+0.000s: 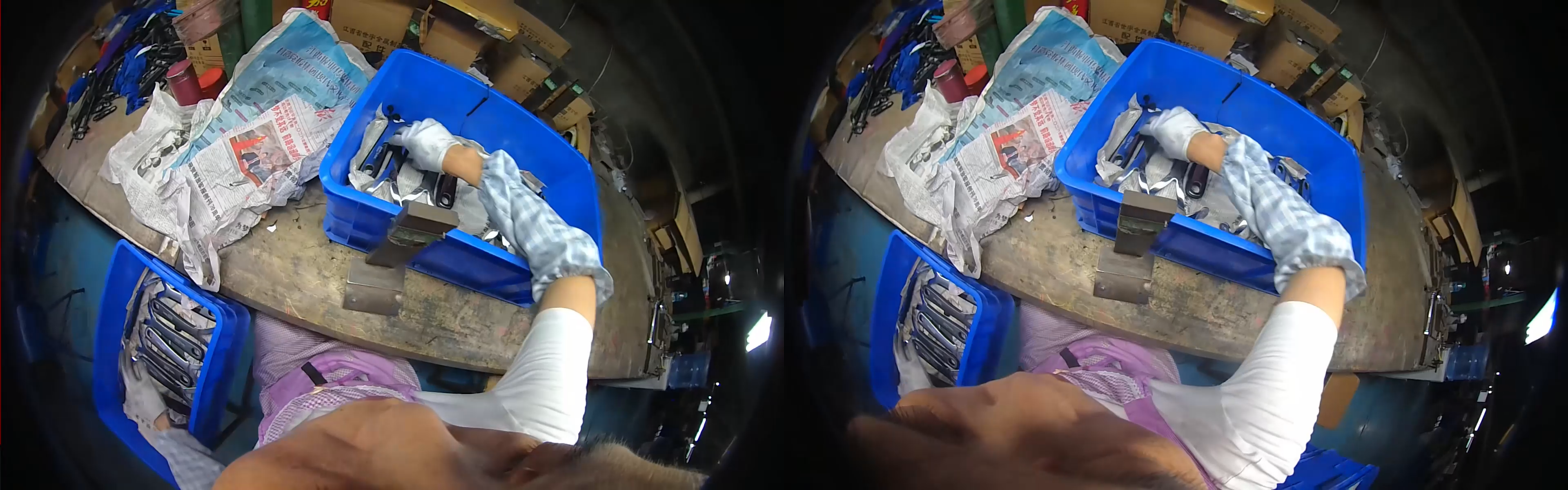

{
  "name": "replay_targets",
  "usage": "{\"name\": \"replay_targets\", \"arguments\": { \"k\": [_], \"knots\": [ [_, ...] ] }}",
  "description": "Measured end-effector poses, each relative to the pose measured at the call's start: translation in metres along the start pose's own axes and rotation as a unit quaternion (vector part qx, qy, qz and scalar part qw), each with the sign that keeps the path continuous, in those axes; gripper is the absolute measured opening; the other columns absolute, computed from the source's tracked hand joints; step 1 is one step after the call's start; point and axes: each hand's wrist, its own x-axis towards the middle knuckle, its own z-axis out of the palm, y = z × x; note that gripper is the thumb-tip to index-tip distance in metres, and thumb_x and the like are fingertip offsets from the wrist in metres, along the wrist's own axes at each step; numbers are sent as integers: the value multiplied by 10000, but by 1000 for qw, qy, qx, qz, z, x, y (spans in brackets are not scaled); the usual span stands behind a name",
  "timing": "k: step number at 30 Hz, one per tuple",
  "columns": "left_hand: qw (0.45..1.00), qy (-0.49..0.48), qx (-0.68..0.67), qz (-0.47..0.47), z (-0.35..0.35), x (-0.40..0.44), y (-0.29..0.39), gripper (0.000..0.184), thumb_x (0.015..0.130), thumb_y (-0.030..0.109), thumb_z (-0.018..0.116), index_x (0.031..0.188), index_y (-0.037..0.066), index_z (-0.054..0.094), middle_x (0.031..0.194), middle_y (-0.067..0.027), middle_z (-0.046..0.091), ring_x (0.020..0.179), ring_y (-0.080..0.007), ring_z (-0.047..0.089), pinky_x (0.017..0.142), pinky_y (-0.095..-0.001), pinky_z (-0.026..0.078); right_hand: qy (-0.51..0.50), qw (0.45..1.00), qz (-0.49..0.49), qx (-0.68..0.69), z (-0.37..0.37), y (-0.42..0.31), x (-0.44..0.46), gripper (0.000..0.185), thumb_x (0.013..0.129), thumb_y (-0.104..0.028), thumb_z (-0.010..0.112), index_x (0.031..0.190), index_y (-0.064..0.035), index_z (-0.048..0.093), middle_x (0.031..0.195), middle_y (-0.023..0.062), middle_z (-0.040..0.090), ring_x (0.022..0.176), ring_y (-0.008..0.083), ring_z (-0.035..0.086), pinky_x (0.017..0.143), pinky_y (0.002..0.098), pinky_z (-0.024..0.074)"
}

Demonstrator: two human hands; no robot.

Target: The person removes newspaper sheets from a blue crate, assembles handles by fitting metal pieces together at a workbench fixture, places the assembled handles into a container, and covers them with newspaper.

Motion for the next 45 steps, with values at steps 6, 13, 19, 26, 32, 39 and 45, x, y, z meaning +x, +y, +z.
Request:
{"name": "replay_targets", "arguments": {
  "k": [6,13,19,26,32,39,45],
  "knots": [
    [918,-7,-24,397,18,11,223,348,828,-19,642,1170,42,662,1277,-142,617,1230,-321,560,1041,-441,455,37,998,-21,-49,-19,5,-8,265,675,-166,708,937,-136,739,739,101,686,713,321,676,690,414,541],
    [835,-26,-217,506,28,-5,335,366,783,11,683,1147,30,651,1228,-131,643,1084,-324,630,913,-436,501,148,943,296,-37,-191,-49,-140,417,731,-258,746,1130,-152,690,918,153,719,873,332,688,782,417,554],
    [677,-18,-353,645,11,-63,428,392,731,135,702,1122,162,704,1276,-82,592,1169,-339,560,972,-459,495,75,767,459,441,-201,-191,-267,513,710,-167,805,1182,-28,659,842,80,680,746,135,644,711,305,533],
    [755,-283,-355,472,81,-129,426,247,799,71,634,1034,126,686,908,-75,720,774,-275,701,669,-375,560,13,620,454,640,-132,-271,-238,468,766,-94,781,1219,-47,674,924,87,712,855,154,679,760,298,537],
    [802,-385,-242,387,113,-142,377,219,866,174,657,1056,80,711,844,-118,721,727,-251,709,639,-336,567,192,674,288,652,-21,-309,-175,250,801,-90,787,1018,-1,701,990,91,712,891,135,667,700,253,526],
    [827,-423,-367,-53,92,-112,352,341,977,345,613,1143,63,710,767,-75,735,594,-121,689,584,-242,537,213,730,367,537,-25,-255,-122,143,834,-108,712,943,-31,661,724,78,695,475,155,619,496,285,489],
    [897,-145,-211,360,117,-97,369,305,792,354,773,983,124,715,885,-32,691,732,-193,694,609,-320,542,162,631,368,664,-24,-252,-117,237,835,-93,718,1056,-35,654,899,81,704,663,139,652,604,272,508]
  ]
}}
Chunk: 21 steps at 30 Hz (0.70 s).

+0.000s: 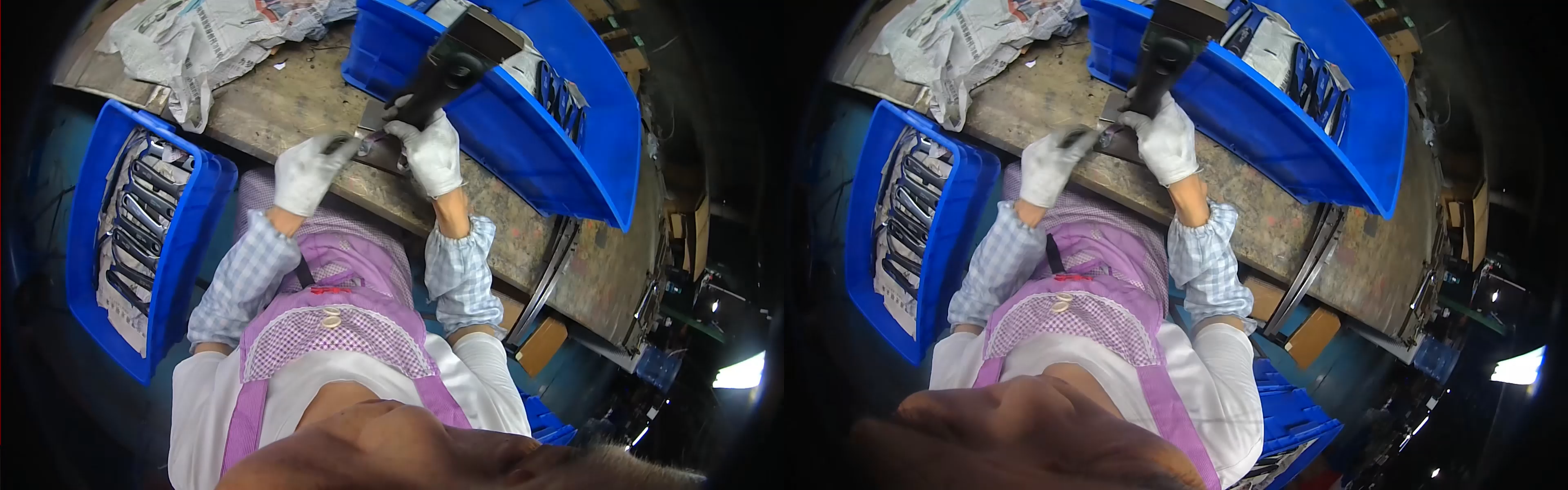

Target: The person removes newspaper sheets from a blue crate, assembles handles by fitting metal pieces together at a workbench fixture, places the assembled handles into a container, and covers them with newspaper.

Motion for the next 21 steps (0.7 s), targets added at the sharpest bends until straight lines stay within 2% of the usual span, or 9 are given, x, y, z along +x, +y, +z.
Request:
{"name": "replay_targets", "arguments": {
  "k": [5,6,9,12,14,15,16,18,21],
  "knots": [
    [984,-55,-18,-169,20,22,22,463,685,471,828,766,85,584,768,-81,656,688,-284,651,616,-388,508,56,993,-30,98,-29,56,-15,378,779,-147,805,1128,-72,683,1035,75,669,917,151,645,754,273,533],
    [986,-42,-6,-161,21,21,22,462,691,485,820,775,87,602,770,-85,657,697,-282,655,620,-386,511,66,975,-114,-180,-22,49,-20,407,727,-174,827,1105,-90,702,1034,101,650,972,226,644,838,322,532],
    [982,-72,-24,-172,28,16,23,437,734,520,774,821,107,662,819,-91,668,778,-282,676,657,-397,531,110,918,-175,-338,-13,49,-19,442,700,-214,822,1116,-117,712,1041,148,624,1020,332,615,930,385,494],
    [978,-113,-87,-154,12,14,6,434,825,547,681,931,129,732,867,-145,683,821,-309,690,708,-437,545,61,997,40,-5,11,-12,-17,414,804,-129,775,1161,46,659,1009,102,720,826,189,674,766,289,535],
    [968,-192,-150,-55,26,-6,-39,480,927,477,612,1243,119,659,903,-128,697,756,-281,694,624,-392,557,122,991,-39,39,36,4,-13,227,831,38,661,1054,21,700,901,84,713,787,155,675,709,288,552],
    [871,-253,-320,-272,-22,-2,-24,557,973,512,552,1337,93,592,1029,-146,713,769,-233,709,653,-362,575,81,996,-45,5,44,-5,-18,203,804,92,631,985,28,696,898,83,704,824,176,670,746,309,555],
    [662,-225,-649,-299,-59,-14,-12,612,966,562,543,1311,60,599,1067,-139,717,771,-181,705,662,-323,575,61,980,-189,-12,57,27,-14,232,741,121,614,933,21,698,894,88,699,835,205,668,751,322,554],
    [744,-215,-569,-276,-75,-49,-26,647,916,534,640,1280,2,594,1027,-135,713,812,-159,701,693,-286,568,-71,956,-285,-13,104,-13,-33,329,660,153,554,909,0,705,889,108,694,825,228,671,779,334,548],
    [817,-228,-309,-431,-167,-83,-16,615,864,424,733,1286,0,593,1094,-150,698,952,-210,695,802,-326,559,-225,890,-397,-6,138,-28,-35,503,648,189,480,1036,-36,707,1072,146,700,982,312,681,900,382,524]
  ]
}}
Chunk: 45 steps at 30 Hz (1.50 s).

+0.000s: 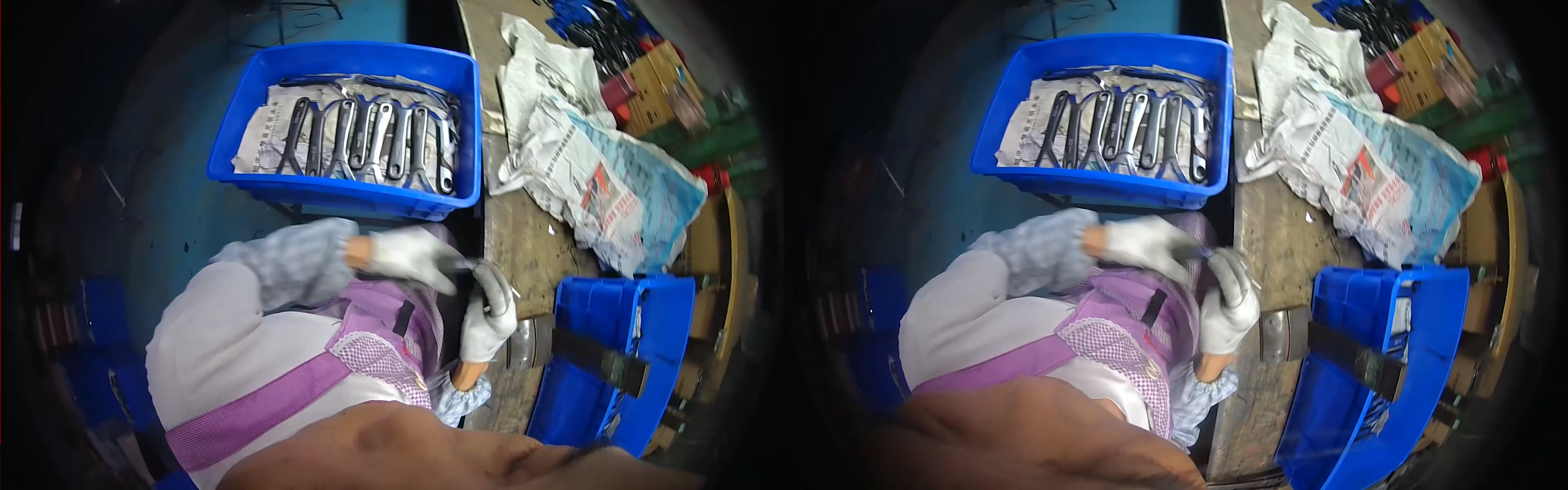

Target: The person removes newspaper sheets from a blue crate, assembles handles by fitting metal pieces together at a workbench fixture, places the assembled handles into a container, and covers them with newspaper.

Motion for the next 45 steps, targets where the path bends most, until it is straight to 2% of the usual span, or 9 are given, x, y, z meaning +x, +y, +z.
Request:
{"name": "replay_targets", "arguments": {
  "k": [5,12,16,17,20,24,35,43,45],
  "knots": [
    [794,574,160,-118,-132,-70,-143,471,908,348,636,1247,24,610,1073,-237,686,956,-339,684,819,-395,548,-16,976,184,-119,-26,39,-37,351,807,104,605,1101,-59,703,1155,141,689,1048,292,669,914,360,520],
    [752,514,236,-339,-248,-67,-318,686,941,618,404,1280,57,609,1197,-280,643,1176,-431,585,975,-469,458,-162,952,158,-207,-79,9,-46,248,822,-14,670,1056,-88,709,1041,118,709,951,322,675,852,397,530],
    [779,559,282,-33,-222,-62,-321,603,1000,282,460,1541,99,267,1581,-189,292,1421,-342,358,1152,-406,307,-177,935,284,-113,-180,-41,-49,193,864,-86,670,1042,-45,732,1034,118,731,923,274,705,849,377,552],
    [661,569,487,-58,-256,-59,-391,685,1003,347,466,1565,86,175,1591,-180,270,1448,-343,304,1157,-401,297,-116,936,323,-83,-212,-66,-37,177,860,-80,680,1018,-34,745,1015,128,737,860,216,717,780,348,574],
    [724,437,408,-344,-237,-58,-264,669,980,395,537,1541,119,300,1515,-196,399,1298,-433,476,1079,-442,414,121,881,438,-132,-292,-100,5,253,940,-174,631,966,63,718,884,136,722,698,160,681,622,273,541],
    [762,505,395,86,-177,18,-152,339,974,171,572,1247,-25,617,1437,-209,493,1306,-367,489,1090,-416,396,-233,710,296,-595,-352,31,37,297,859,-158,629,1144,-165,714,1025,150,711,928,355,675,842,405,542],
    [770,436,298,357,-22,117,-8,322,902,-8,625,1219,47,623,1361,-179,559,1215,-368,565,1018,-439,457,-244,794,51,-554,-343,175,125,401,708,-72,703,1108,-98,704,1014,124,697,926,335,665,865,395,537],
    [847,325,184,378,35,109,7,197,869,-10,672,1064,-1,688,1168,-159,678,1044,-317,659,906,-374,522,307,720,304,-543,-346,-92,27,330,866,-156,685,1172,-41,647,941,117,722,907,211,716,779,342,560],
    [856,272,167,407,49,114,5,204,857,16,689,1061,6,698,1121,-157,693,988,-318,673,864,-375,532,378,844,281,-255,-319,-119,-31,339,901,-188,698,1134,42,612,859,144,703,643,218,701,521,328,542]
  ]
}}
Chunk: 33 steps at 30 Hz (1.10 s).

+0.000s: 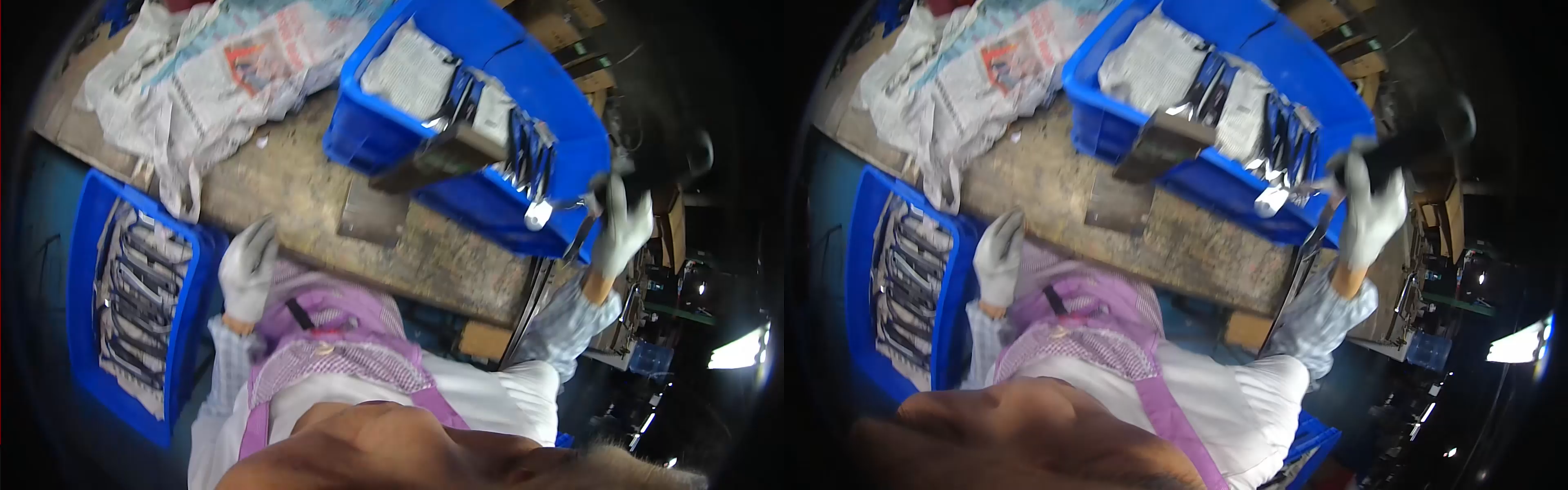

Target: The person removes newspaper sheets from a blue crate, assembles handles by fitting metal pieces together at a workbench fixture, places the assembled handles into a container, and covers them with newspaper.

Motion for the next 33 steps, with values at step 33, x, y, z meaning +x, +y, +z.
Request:
{"name": "replay_targets", "arguments": {
  "k": [33],
  "knots": [
    [992,-107,38,-49,96,11,32,414,870,473,674,840,61,673,776,-147,630,741,-335,636,665,-432,513,-148,983,96,57,189,69,-145,263,806,-108,732,1041,5,696,955,115,717,808,208,652,746,320,511]
  ]
}}
